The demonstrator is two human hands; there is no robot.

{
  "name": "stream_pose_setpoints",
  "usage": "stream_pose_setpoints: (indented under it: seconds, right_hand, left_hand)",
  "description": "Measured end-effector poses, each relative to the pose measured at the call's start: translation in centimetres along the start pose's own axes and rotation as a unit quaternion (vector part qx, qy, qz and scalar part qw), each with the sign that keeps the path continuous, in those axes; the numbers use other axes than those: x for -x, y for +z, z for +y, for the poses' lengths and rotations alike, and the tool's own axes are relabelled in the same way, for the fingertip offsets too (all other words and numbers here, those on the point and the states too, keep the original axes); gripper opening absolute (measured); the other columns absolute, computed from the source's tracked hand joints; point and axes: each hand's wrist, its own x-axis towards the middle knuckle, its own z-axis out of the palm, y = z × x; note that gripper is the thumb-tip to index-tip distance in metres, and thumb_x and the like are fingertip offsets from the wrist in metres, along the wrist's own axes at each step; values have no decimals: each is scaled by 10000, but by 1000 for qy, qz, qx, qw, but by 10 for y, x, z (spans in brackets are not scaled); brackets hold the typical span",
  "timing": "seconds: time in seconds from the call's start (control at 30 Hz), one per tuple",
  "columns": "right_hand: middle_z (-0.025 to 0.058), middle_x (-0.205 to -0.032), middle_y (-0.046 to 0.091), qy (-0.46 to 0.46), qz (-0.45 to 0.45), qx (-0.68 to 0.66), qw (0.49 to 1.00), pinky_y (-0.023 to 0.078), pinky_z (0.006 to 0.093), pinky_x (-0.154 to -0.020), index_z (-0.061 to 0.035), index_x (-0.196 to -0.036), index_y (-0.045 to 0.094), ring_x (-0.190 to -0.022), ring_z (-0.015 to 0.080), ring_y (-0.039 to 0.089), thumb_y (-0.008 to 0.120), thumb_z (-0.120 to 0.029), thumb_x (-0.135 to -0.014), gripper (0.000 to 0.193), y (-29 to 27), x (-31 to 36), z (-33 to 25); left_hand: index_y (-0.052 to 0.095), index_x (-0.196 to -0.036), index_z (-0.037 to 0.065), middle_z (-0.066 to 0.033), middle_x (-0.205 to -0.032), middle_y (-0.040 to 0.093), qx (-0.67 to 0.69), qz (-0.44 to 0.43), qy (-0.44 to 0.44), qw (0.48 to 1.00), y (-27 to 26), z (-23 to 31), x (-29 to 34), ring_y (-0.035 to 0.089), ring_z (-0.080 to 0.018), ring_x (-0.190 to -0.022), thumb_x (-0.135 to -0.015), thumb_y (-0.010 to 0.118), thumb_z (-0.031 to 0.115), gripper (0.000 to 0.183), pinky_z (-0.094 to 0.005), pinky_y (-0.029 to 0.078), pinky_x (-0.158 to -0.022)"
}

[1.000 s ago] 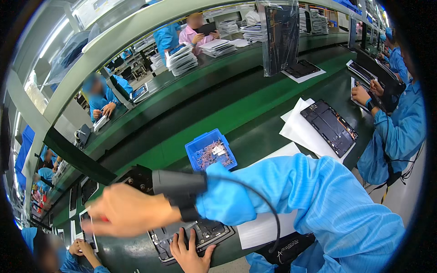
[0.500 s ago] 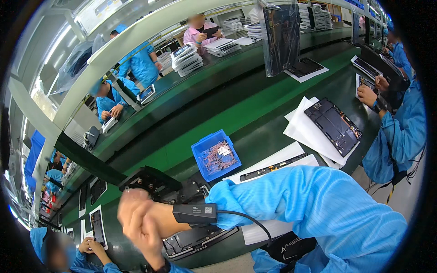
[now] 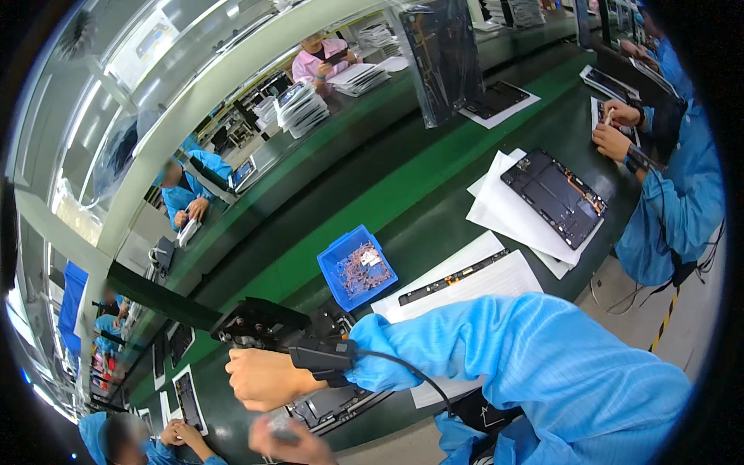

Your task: Assembling internal components and connecting ribbon cables for tablet devices on a factory line.

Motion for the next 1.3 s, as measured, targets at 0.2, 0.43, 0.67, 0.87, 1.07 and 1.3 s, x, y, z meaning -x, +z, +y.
stream_pose_setpoints:
  seconds: [0.2,0.43,0.67,0.87,1.07,1.3]
  right_hand:
    - [170,-826,705,223,121,-304,919,514,474,-794,-16,-1108,564,-881,340,704,560,-205,-985,225,-12,-73,15]
    - [292,-1153,594,352,99,-51,929,450,499,-939,90,-1041,582,-1106,429,568,640,-200,-870,341,-42,-36,62]
    - [273,-904,649,311,-78,-124,939,525,548,-763,77,-1027,500,-899,463,662,606,-279,-973,375,-170,105,-50]
    - [224,-1064,707,571,-141,-248,770,550,421,-809,49,-1422,367,-906,342,704,452,-437,-1106,586,-195,224,-139]
    - [146,-1258,657,671,219,-184,684,520,330,-887,-14,-1618,221,-1032,158,636,573,-254,-1073,691,-178,312,-202]
    - [158,-887,614,652,182,270,684,478,426,-844,-4,-1193,631,-928,340,617,675,-298,-969,371,-198,339,-193]
  left_hand:
    - [722,-953,88,-121,-1136,676,-19,-286,-32,958,-11,-10,42,604,-341,-997,-782,852,216,250,-438,469,-856]
    - [695,-905,92,-37,-947,689,-40,-374,135,917,-11,-10,24,615,-249,-787,-838,796,161,139,-378,464,-685]
    - [609,-1051,35,-194,-1051,623,-82,-418,86,901,-27,-18,33,576,-403,-970,-849,675,-10,217,-503,443,-874]
    - [508,-927,56,-148,-826,525,75,-392,-22,917,-38,67,13,503,-347,-823,-799,561,-50,174,-460,354,-736]
    - [628,-963,86,-118,-992,668,275,-352,49,894,32,158,73,555,-332,-833,-812,622,-14,181,-460,419,-850]
    - [623,-964,72,-127,-978,634,189,-431,152,869,74,206,57,562,-338,-856,-847,624,9,133,-484,435,-852]
